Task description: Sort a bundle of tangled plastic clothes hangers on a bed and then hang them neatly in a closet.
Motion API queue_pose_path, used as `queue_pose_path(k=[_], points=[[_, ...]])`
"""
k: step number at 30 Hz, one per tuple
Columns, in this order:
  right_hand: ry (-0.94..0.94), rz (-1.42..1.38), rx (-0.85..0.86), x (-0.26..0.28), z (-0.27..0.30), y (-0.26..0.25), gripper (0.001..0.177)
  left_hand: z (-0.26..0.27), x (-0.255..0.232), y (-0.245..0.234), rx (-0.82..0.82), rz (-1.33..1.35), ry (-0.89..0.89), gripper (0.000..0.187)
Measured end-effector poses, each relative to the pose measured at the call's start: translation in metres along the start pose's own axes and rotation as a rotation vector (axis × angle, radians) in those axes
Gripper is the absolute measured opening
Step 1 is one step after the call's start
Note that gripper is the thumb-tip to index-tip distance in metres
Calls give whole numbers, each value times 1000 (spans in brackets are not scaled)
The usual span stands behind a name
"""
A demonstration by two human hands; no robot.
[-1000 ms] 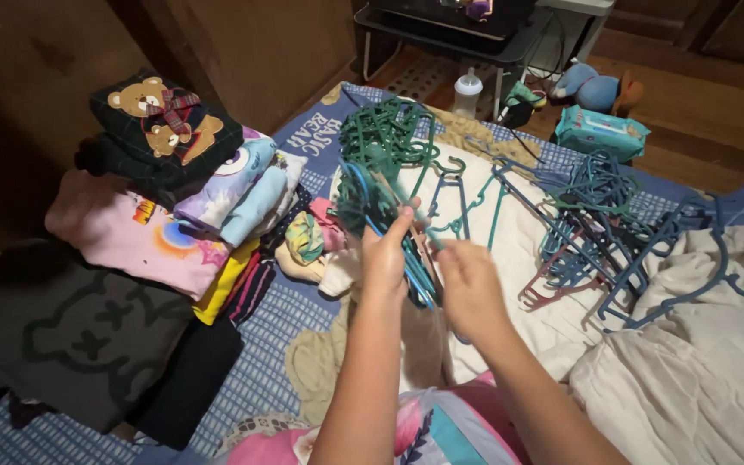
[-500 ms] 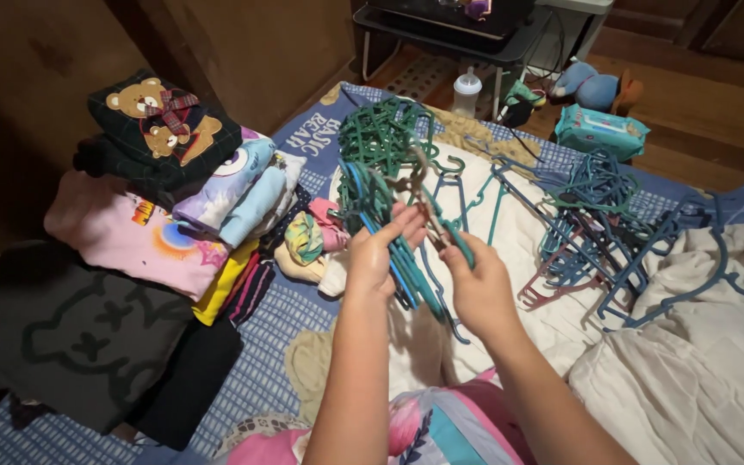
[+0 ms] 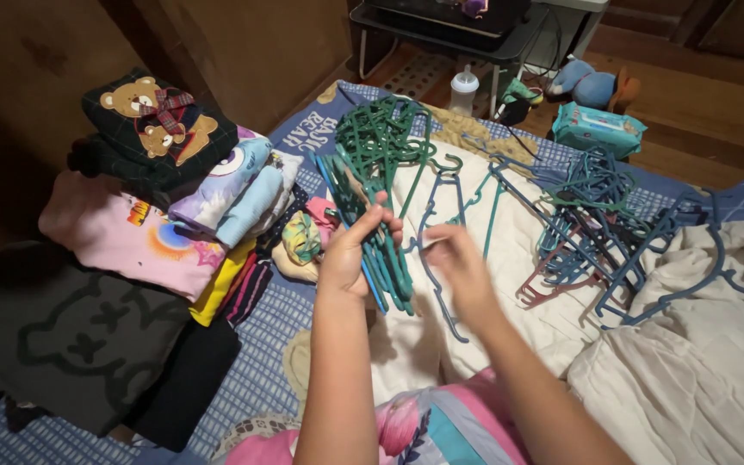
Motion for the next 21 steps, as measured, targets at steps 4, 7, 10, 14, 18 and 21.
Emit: queue_pose_path(k=[4, 7, 10, 14, 18, 21], points=[[448, 509, -320, -110, -9, -91, 40, 1, 1, 4, -23, 7, -11, 26], [847, 1031, -166, -182, 15, -133, 52, 6, 0, 21, -14, 173, -119, 18], [828, 1007, -193, -181, 26, -116, 56, 7, 8, 25, 39, 279, -254, 16], [831, 844, -328, -194, 27, -122, 40, 4, 15, 19, 181, 222, -246, 8], [758, 779, -449, -187, 22, -123, 34, 6, 15, 26, 195, 160, -233, 7], [792, 880, -381, -163, 17, -109, 42, 4, 19, 25, 201, 124, -226, 8]])
Point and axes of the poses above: each hand's wrist, its own z-axis away from the middle knuckle, its own y-axis out of the palm, x = y × z, the point moved 2 cm from there along -z, towards the middle knuckle
